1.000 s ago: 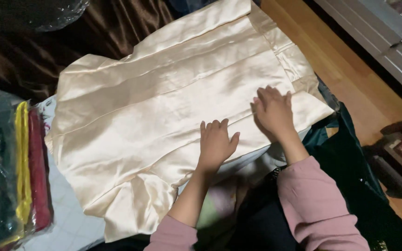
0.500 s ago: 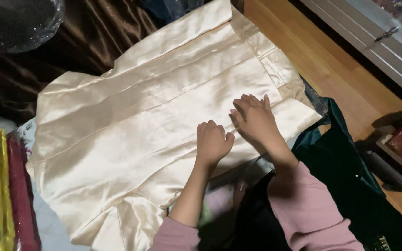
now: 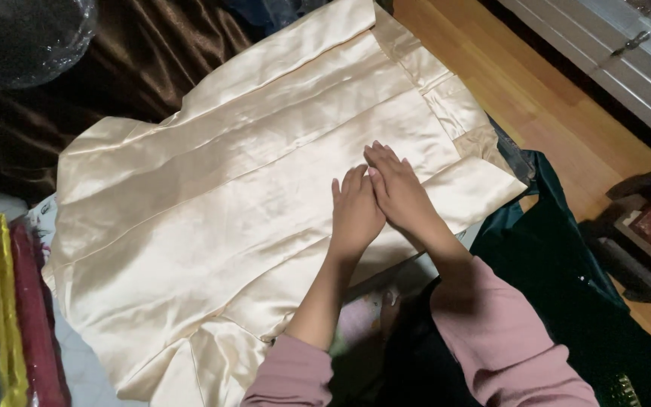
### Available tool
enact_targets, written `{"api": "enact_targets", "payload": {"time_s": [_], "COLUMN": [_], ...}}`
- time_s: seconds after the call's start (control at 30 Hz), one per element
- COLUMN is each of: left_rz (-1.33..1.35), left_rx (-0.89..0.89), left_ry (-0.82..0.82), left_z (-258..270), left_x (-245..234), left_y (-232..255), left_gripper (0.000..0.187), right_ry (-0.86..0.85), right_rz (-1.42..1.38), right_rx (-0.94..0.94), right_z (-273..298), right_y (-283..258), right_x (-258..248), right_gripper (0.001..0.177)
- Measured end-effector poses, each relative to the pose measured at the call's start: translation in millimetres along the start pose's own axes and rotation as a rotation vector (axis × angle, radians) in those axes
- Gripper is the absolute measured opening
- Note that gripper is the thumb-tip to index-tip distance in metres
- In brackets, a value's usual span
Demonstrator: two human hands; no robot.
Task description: Unfolding, smoothing, and folding a cream-colored satin garment
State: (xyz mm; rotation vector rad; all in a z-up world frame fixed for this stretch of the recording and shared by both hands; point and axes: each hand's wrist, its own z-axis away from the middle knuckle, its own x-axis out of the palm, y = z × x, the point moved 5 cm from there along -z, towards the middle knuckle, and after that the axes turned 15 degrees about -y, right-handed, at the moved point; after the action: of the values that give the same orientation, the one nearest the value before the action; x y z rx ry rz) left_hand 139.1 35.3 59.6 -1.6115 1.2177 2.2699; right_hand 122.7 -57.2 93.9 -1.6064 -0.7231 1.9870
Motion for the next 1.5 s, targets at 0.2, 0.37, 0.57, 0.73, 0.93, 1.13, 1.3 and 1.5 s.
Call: {"api": "enact_targets", "payload": {"time_s": [0.2, 0.37, 0.57, 0.73, 0.93, 1.13, 1.3, 1.5], "left_rz": [-0.147, -0.182, -0.188, -0.187, -0.114, -0.174, -0.155, -0.177], "left_rx": [-0.011, 0.017, -0.010, -0.006, -0.017, -0.029, -0.035, -0.055], "left_ry": [0.168, 0.259, 0.214, 0.089, 0.200, 0.216, 0.187, 0.176], "left_z": [2, -4, -30, -78, -70, -70, -71, -72], "left_x": [22, 38, 36, 17, 22, 30, 31, 31], "left_y": [-8, -21, -27, -25, -20, -27, -27, -26], "left_gripper": [0.056, 0.060, 0.051, 0.041, 0.054, 0.062, 0.062, 0.064], "right_ry": [0.003, 0.074, 0.225, 0.288, 0.010, 0.061, 0.132, 0.267], "right_rz": [0.366, 0.424, 0.393, 0.234, 0.337, 0.418, 0.416, 0.344], "right_rx": [0.044, 0.201, 0.392, 0.029, 0.047, 0.277, 0.539, 0.400], "right_z": [-15, -9, -16, -31, -65, -59, -46, -28], "right_y": [52, 96, 121, 55, 88, 122, 162, 85], "right_x": [5, -24, -41, -35, -9, -30, -44, -46], "right_gripper": [0.053, 0.052, 0.056, 0.050, 0.052, 0.056, 0.062, 0.062]}}
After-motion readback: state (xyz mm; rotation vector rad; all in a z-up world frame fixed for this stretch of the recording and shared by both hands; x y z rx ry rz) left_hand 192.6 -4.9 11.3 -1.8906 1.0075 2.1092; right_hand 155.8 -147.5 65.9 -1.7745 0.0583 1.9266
